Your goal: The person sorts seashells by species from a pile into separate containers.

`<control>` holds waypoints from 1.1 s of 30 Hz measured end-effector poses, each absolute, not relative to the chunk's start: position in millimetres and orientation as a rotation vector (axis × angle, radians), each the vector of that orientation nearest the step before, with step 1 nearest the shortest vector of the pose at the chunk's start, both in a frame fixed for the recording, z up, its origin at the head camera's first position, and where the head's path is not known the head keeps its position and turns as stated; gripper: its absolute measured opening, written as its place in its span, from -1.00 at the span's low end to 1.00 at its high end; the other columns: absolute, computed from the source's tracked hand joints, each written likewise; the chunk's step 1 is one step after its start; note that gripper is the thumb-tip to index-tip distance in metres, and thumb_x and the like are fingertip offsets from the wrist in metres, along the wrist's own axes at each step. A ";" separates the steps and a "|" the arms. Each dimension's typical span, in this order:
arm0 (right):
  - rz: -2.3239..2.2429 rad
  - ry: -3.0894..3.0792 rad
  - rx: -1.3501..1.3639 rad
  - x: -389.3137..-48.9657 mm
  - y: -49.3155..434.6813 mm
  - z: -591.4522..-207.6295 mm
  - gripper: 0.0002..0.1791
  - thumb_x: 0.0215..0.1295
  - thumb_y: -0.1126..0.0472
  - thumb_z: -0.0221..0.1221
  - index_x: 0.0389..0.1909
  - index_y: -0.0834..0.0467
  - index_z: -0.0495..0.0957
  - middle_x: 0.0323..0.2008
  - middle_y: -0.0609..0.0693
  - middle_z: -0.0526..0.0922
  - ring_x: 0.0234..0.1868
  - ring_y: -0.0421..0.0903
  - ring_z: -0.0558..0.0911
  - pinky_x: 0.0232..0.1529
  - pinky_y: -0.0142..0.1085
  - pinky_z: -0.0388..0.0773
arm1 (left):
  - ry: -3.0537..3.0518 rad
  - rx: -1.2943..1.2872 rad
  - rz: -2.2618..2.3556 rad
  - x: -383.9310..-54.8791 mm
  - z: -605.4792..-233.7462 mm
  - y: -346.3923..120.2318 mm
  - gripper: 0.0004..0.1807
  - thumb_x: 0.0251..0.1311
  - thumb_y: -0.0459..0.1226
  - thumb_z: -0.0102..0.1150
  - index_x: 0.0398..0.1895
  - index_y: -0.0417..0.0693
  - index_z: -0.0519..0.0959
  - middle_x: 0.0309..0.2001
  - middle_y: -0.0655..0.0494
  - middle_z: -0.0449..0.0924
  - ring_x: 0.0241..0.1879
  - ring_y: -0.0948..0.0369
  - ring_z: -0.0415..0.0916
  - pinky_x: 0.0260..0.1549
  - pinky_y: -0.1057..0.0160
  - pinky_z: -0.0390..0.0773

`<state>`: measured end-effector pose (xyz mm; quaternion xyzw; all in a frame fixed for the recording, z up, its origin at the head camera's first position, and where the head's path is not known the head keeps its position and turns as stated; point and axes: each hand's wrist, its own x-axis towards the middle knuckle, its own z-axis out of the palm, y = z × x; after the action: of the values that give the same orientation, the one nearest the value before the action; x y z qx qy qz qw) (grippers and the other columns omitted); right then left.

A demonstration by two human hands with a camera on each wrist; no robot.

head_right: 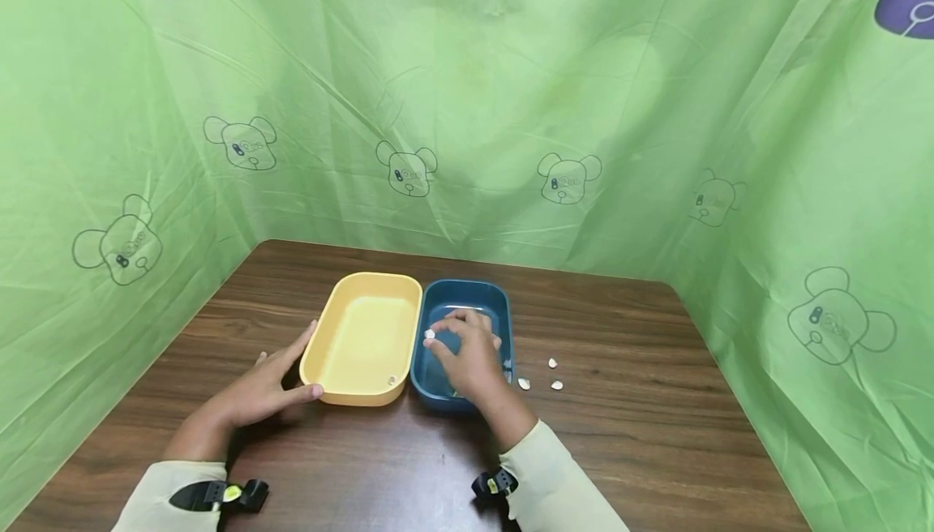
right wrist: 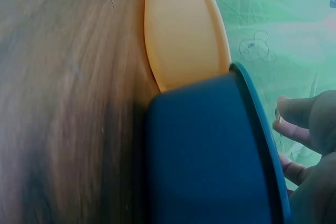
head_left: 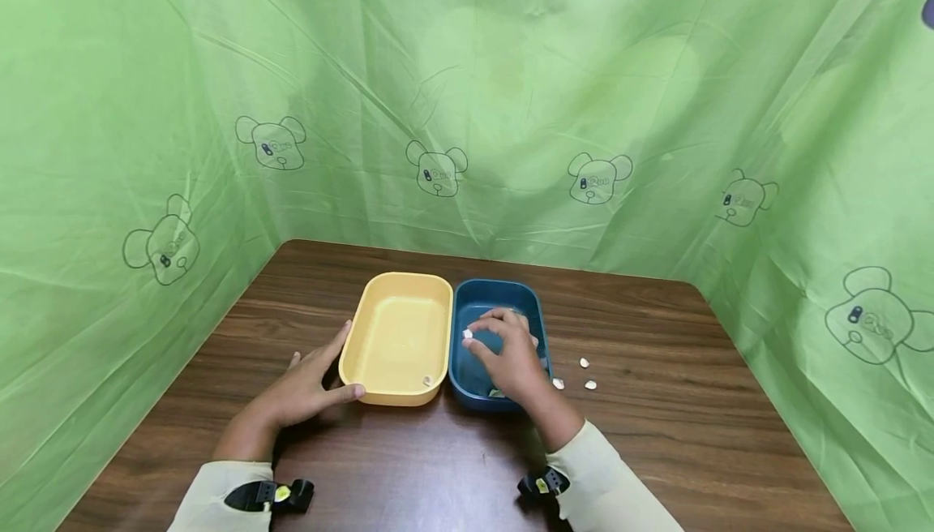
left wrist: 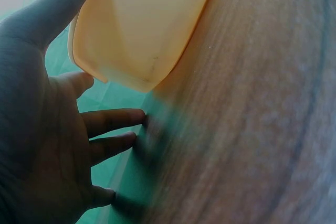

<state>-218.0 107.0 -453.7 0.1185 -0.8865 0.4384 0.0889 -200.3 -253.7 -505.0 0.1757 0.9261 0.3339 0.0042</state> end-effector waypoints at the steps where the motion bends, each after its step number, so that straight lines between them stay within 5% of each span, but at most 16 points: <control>1: 1.304 -2.647 0.355 -217.8 104.6 -454.2 -0.88 0.43 0.13 0.46 -0.07 -0.01 0.84 0.21 0.04 0.66 0.43 0.13 0.43 0.42 0.42 0.14 | 2.903 0.551 1.041 -200.3 -504.8 -253.7 0.24 0.30 0.15 0.45 0.85 0.15 -0.14 0.73 -0.26 0.13 0.62 -0.50 0.17 0.33 -0.87 -0.16; 20: 1.256 -2.751 0.426 -217.7 76.1 -458.8 -0.92 0.46 0.10 0.44 -0.10 -0.04 0.83 0.22 0.06 0.61 0.39 0.15 0.40 0.33 0.37 0.18 | 2.908 0.537 1.019 -200.1 -503.0 -253.1 0.25 0.30 0.13 0.46 0.84 0.10 -0.14 0.72 -0.27 0.15 0.61 -0.50 0.18 0.34 -0.86 -0.14; 33: 1.235 -2.781 0.410 -216.9 77.1 -454.5 -0.75 0.48 0.12 0.42 0.09 0.08 0.81 0.26 0.08 0.60 0.40 0.15 0.40 0.33 0.39 0.20 | 2.909 0.537 1.013 -200.4 -503.0 -253.0 0.25 0.29 0.14 0.46 0.84 0.10 -0.14 0.72 -0.27 0.14 0.60 -0.52 0.19 0.34 -0.87 -0.13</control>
<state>-216.9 77.1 -454.5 0.1334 -0.9051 0.4021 0.0356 -200.4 -253.0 -503.0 0.1717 0.9303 0.3240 0.0072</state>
